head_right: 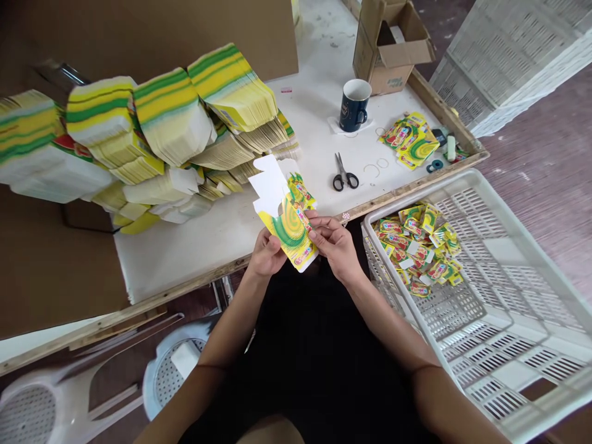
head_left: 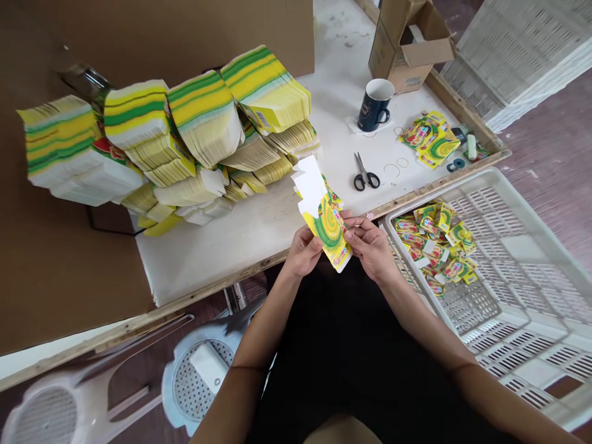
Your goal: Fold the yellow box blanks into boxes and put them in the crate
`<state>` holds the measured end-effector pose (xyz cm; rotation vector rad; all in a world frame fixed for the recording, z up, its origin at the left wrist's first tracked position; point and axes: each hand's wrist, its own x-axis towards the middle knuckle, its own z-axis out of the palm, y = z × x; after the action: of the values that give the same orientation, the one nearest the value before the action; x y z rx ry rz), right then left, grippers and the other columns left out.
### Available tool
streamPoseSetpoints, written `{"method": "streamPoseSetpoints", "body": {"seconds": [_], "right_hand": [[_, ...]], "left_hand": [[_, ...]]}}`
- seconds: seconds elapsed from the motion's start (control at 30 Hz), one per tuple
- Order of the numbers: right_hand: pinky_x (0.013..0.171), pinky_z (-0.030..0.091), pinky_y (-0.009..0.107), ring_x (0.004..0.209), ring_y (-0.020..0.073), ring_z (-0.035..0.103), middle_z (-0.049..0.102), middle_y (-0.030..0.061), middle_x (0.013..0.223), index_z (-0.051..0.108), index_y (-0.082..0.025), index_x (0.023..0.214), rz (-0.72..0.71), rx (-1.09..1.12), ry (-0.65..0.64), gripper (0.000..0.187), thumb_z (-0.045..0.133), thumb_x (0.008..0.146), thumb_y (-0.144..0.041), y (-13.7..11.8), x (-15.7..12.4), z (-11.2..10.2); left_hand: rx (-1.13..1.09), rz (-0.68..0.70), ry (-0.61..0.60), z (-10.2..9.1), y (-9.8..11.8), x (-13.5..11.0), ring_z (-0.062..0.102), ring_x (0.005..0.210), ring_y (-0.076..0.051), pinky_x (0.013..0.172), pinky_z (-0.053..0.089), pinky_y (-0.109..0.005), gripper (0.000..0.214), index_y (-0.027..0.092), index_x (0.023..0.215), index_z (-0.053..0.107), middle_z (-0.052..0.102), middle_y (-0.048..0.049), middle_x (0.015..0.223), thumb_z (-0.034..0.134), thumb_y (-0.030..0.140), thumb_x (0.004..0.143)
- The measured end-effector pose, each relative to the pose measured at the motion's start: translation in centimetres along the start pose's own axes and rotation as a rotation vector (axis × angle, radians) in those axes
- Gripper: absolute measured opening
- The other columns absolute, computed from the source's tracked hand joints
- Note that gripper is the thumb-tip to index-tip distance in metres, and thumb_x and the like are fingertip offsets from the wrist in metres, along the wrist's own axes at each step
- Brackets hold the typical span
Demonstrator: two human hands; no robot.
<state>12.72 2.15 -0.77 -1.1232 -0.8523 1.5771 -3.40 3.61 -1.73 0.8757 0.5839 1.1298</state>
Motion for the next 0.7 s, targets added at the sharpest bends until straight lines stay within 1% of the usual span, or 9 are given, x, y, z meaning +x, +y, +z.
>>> {"method": "streamPoseSetpoints", "body": {"seconds": [0.1, 0.17, 0.27, 0.37, 0.47, 0.53, 0.6, 0.63, 0.7], "right_hand": [[0.062, 0.051, 0.027, 0.073, 0.0148, 0.062, 0.072, 0.0013, 0.086, 0.070, -0.024, 0.101, -0.064, -0.072, 0.028, 0.049, 0.089, 0.070, -0.058, 0.1, 0.0, -0.3], [0.069, 0.053, 0.030, 0.078, 0.0164, 0.064, 0.073, 0.0030, 0.092, 0.072, -0.023, 0.099, -0.110, -0.158, 0.057, 0.050, 0.090, 0.069, -0.057, 0.3, 0.0, -0.4], [0.066, 0.051, 0.031, 0.069, 0.0152, 0.060, 0.072, 0.0023, 0.083, 0.072, -0.021, 0.090, -0.136, -0.234, 0.113, 0.045, 0.089, 0.070, -0.057, 0.9, -0.1, -0.3], [0.060, 0.047, 0.029, 0.062, 0.0134, 0.055, 0.067, 0.0009, 0.073, 0.068, -0.021, 0.081, -0.169, -0.277, 0.167, 0.042, 0.085, 0.075, -0.058, 1.5, -0.1, -0.2], [0.053, 0.040, 0.027, 0.057, 0.0112, 0.049, 0.066, -0.0003, 0.076, 0.064, -0.022, 0.087, -0.223, -0.393, 0.169, 0.039, 0.082, 0.079, -0.056, 1.5, -0.1, -0.4], [0.052, 0.040, 0.027, 0.059, 0.0107, 0.049, 0.069, 0.0011, 0.090, 0.064, -0.023, 0.106, -0.278, -0.455, 0.121, 0.041, 0.081, 0.083, -0.052, 1.0, 0.0, -0.8], [0.056, 0.044, 0.027, 0.064, 0.0118, 0.054, 0.070, 0.0031, 0.103, 0.059, -0.026, 0.127, -0.338, -0.477, 0.043, 0.049, 0.076, 0.088, -0.049, 0.3, 0.0, -1.4], [0.059, 0.047, 0.028, 0.068, 0.0128, 0.056, 0.069, 0.0035, 0.105, 0.056, -0.027, 0.134, -0.357, -0.475, -0.001, 0.051, 0.074, 0.090, -0.047, -0.1, 0.0, -1.7], [0.065, 0.050, 0.028, 0.076, 0.0152, 0.061, 0.069, 0.0029, 0.101, 0.054, -0.028, 0.137, -0.364, -0.464, -0.085, 0.051, 0.071, 0.093, -0.046, -0.7, 0.0, -2.3]], "left_hand": [[0.004, -0.027, 0.058, 0.1, -0.2, 0.0, 0.072, 0.122, -0.034, 0.104, 0.058, -0.045, 0.054, 0.018, 0.101, 0.076, 0.081, -0.0133, 0.108, 0.085, 0.063, 0.071], [0.007, -0.053, 0.099, 0.3, -0.5, 0.1, 0.075, 0.114, -0.032, 0.100, 0.060, -0.042, 0.052, 0.017, 0.098, 0.075, 0.082, -0.0129, 0.103, 0.086, 0.060, 0.072], [0.020, -0.062, 0.204, 0.5, -1.2, 0.4, 0.078, 0.102, -0.027, 0.093, 0.062, -0.039, 0.051, 0.018, 0.099, 0.072, 0.082, -0.0091, 0.095, 0.086, 0.058, 0.073], [0.083, -0.024, 0.305, 0.6, -1.7, 0.5, 0.078, 0.096, -0.023, 0.089, 0.061, -0.035, 0.055, 0.019, 0.108, 0.066, 0.081, -0.0063, 0.097, 0.087, 0.056, 0.073], [0.195, 0.048, 0.385, 0.7, -1.5, 0.1, 0.078, 0.091, -0.020, 0.084, 0.060, -0.031, 0.067, 0.023, 0.122, 0.052, 0.080, -0.0037, 0.097, 0.091, 0.045, 0.072], [0.255, 0.055, 0.368, 0.9, -1.2, -0.5, 0.078, 0.088, -0.019, 0.080, 0.058, -0.029, 0.075, 0.026, 0.131, 0.043, 0.079, -0.0018, 0.095, 0.090, 0.041, 0.075], [0.282, 0.047, 0.293, 1.0, -0.8, -1.1, 0.078, 0.089, -0.019, 0.080, 0.058, -0.029, 0.078, 0.028, 0.138, 0.037, 0.078, -0.0019, 0.097, 0.086, 0.040, 0.080], [0.288, 0.045, 0.251, 1.1, -0.7, -1.4, 0.077, 0.090, -0.020, 0.081, 0.058, -0.030, 0.077, 0.028, 0.140, 0.036, 0.078, -0.0026, 0.099, 0.085, 0.040, 0.081], [0.289, 0.034, 0.178, 1.1, -0.4, -1.7, 0.077, 0.095, -0.021, 0.084, 0.058, -0.032, 0.071, 0.027, 0.137, 0.042, 0.078, -0.0046, 0.103, 0.084, 0.040, 0.082]]}}
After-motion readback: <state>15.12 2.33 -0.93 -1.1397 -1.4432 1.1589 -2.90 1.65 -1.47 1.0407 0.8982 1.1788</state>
